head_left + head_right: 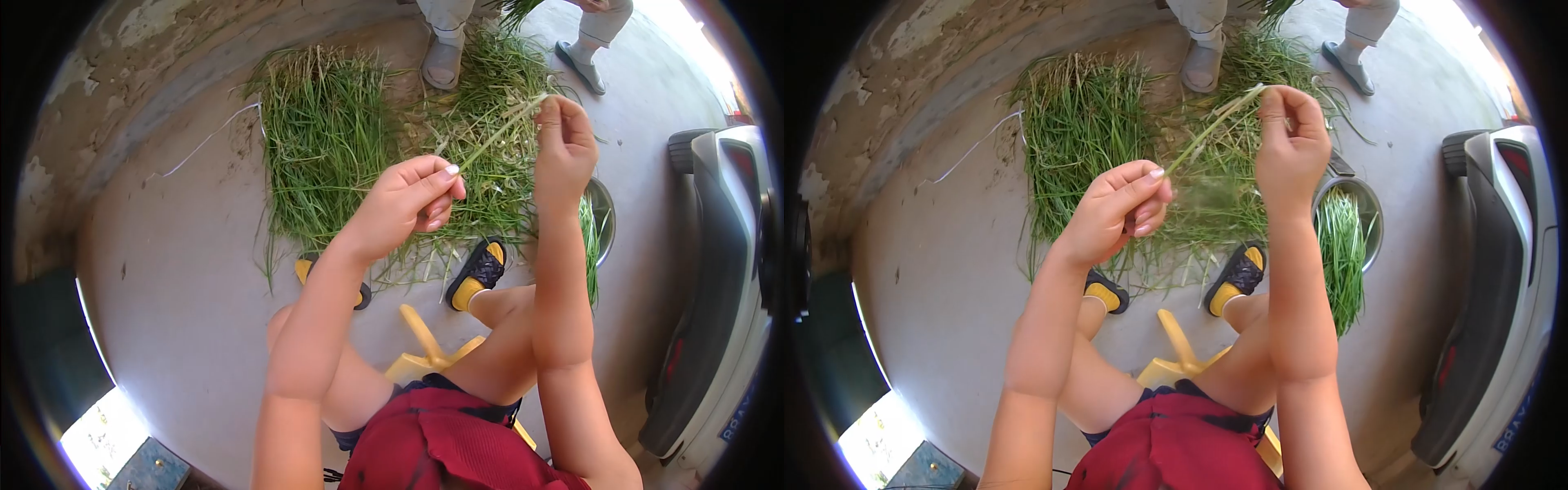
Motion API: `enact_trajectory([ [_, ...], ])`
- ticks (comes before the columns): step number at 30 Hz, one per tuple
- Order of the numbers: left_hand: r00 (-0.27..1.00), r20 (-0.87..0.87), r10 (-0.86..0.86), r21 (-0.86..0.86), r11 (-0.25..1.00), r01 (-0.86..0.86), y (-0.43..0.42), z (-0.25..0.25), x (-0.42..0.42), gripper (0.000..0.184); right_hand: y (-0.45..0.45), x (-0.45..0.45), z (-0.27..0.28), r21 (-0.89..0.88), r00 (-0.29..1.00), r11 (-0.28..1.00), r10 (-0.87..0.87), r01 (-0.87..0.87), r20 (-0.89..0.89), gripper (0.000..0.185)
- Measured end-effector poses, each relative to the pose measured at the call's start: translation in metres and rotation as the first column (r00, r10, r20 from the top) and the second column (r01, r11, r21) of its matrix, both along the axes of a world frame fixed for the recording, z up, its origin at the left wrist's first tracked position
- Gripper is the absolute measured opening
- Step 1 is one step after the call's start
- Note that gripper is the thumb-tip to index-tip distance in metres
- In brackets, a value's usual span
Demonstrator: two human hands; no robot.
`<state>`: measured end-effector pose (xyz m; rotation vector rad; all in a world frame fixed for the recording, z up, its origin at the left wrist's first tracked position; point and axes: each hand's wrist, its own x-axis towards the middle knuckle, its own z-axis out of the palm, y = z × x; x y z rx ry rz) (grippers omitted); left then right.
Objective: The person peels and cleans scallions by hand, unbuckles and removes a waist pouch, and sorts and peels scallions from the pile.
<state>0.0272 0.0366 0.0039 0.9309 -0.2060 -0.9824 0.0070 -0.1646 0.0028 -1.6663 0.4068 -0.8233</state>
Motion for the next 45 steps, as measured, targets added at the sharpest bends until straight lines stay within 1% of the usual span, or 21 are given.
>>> enact_trajectory([
  [1, 1.0, -0.001, -0.002, 0.0, 1.0, 0.002, 0.0, 0.0, 0.0, 0.022, -0.007, 0.002, -0.002, 0.049, 0.998, 0.998, -0.041, 0.039, 0.041, 0.013],
  [4, 1.0, -0.005, 0.007, -0.003, 1.0, -0.007, 0.003, 0.0, 0.003, 0.022, -0.029, 0.001, 0.003, 0.254, 0.982, 0.953, -0.183, 0.167, 0.042, 0.014],
  [5, 1.0, -0.007, 0.017, -0.006, 1.0, -0.017, 0.004, -0.001, 0.004, 0.022, -0.036, 0.001, 0.002, 0.374, 0.966, 0.907, -0.244, 0.194, 0.091, 0.015],
  [8, 0.998, -0.003, 0.055, 0.004, 0.998, -0.055, 0.004, -0.002, 0.005, 0.022, -0.048, -0.007, 0.0, 0.197, 0.981, 0.963, -0.167, 0.183, -0.099, 0.014],
  [9, 0.997, -0.001, 0.071, 0.012, 0.997, -0.071, 0.004, -0.002, 0.005, 0.023, -0.041, -0.009, 0.006, 0.124, 0.972, 0.983, -0.107, 0.135, -0.211, 0.014],
  [11, 0.997, 0.002, 0.082, 0.032, 0.996, -0.082, 0.002, -0.001, 0.004, 0.023, -0.035, -0.013, 0.0, -0.072, 0.942, 0.991, 0.082, -0.111, -0.325, 0.013],
  [12, 0.996, 0.0, 0.086, 0.04, 0.996, -0.086, 0.0, -0.001, 0.004, 0.023, -0.033, -0.015, -0.001, -0.159, 0.905, 0.958, 0.16, -0.239, -0.395, 0.013],
  [13, 0.996, 0.011, 0.092, 0.053, 0.994, -0.092, -0.001, -0.002, 0.003, 0.023, -0.029, -0.017, -0.001, -0.227, 0.83, 0.912, 0.179, -0.341, -0.529, 0.02],
  [16, 0.994, 0.002, 0.109, 0.056, 0.992, -0.109, -0.003, -0.002, 0.003, 0.023, 0.001, -0.015, 0.009, 0.12, 0.852, 0.912, 0.41, -0.393, -0.325, 0.023],
  [17, 0.995, 0.009, 0.098, 0.06, 0.993, -0.098, -0.004, -0.002, 0.003, 0.023, 0.014, -0.017, 0.025, 0.324, 0.84, 0.865, 0.473, -0.385, -0.265, 0.024],
  [20, 0.998, 0.033, 0.061, 0.097, 0.993, -0.064, -0.006, -0.002, 0.001, 0.023, 0.027, -0.017, 0.018, 0.373, 0.799, 0.777, 0.586, -0.507, -0.136, 0.021],
  [21, 0.998, 0.046, 0.052, 0.125, 0.99, -0.057, -0.007, 0.0, -0.001, 0.023, 0.03, -0.018, 0.017, 0.388, 0.797, 0.791, 0.572, -0.473, -0.194, 0.015],
  [22, 0.997, 0.059, 0.043, 0.153, 0.987, -0.051, -0.009, 0.002, -0.002, 0.023, 0.031, -0.019, 0.015, 0.354, 0.802, 0.81, 0.557, -0.468, -0.215, 0.014],
  [24, 0.979, 0.148, 0.142, 0.186, 0.968, -0.168, -0.015, 0.003, -0.006, 0.022, 0.033, -0.017, 0.011, 0.283, 0.811, 0.842, 0.527, -0.459, -0.255, 0.012],
  [25, 0.963, 0.193, 0.189, 0.199, 0.953, -0.227, -0.017, 0.002, -0.007, 0.022, 0.035, -0.017, 0.012, 0.319, 0.826, 0.835, 0.524, -0.449, -0.21, 0.01],
  [28, 0.957, 0.233, 0.171, 0.155, 0.965, -0.21, -0.014, -0.007, -0.003, 0.022, 0.035, -0.017, 0.009, 0.347, 0.821, 0.815, 0.542, -0.463, -0.177, 0.01],
  [31, 0.974, 0.19, 0.122, 0.122, 0.982, -0.147, -0.011, -0.006, -0.003, 0.023, 0.032, -0.017, 0.006, 0.364, 0.794, 0.775, 0.592, -0.516, -0.135, 0.008],
  [34, 0.991, 0.091, 0.095, 0.061, 0.993, -0.101, -0.01, -0.004, -0.003, 0.024, 0.03, -0.016, 0.008, 0.25, 0.784, 0.787, 0.605, -0.564, -0.138, 0.006],
  [37, 0.998, 0.025, 0.058, -0.016, 0.998, -0.058, -0.007, -0.002, -0.002, 0.025, 0.025, -0.014, 0.006, 0.195, 0.77, 0.778, 0.625, -0.598, -0.132, 0.006],
  [43, 0.996, -0.08, 0.041, -0.068, 0.997, -0.046, -0.005, -0.003, -0.002, 0.025, 0.03, -0.017, 0.006, 0.201, 0.787, 0.806, 0.589, -0.557, -0.182, 0.005],
  [45, 0.996, -0.082, 0.042, -0.07, 0.996, -0.048, -0.005, -0.002, -0.002, 0.025, 0.029, -0.017, 0.004, 0.101, 0.799, 0.823, 0.568, -0.56, -0.197, 0.005],
])
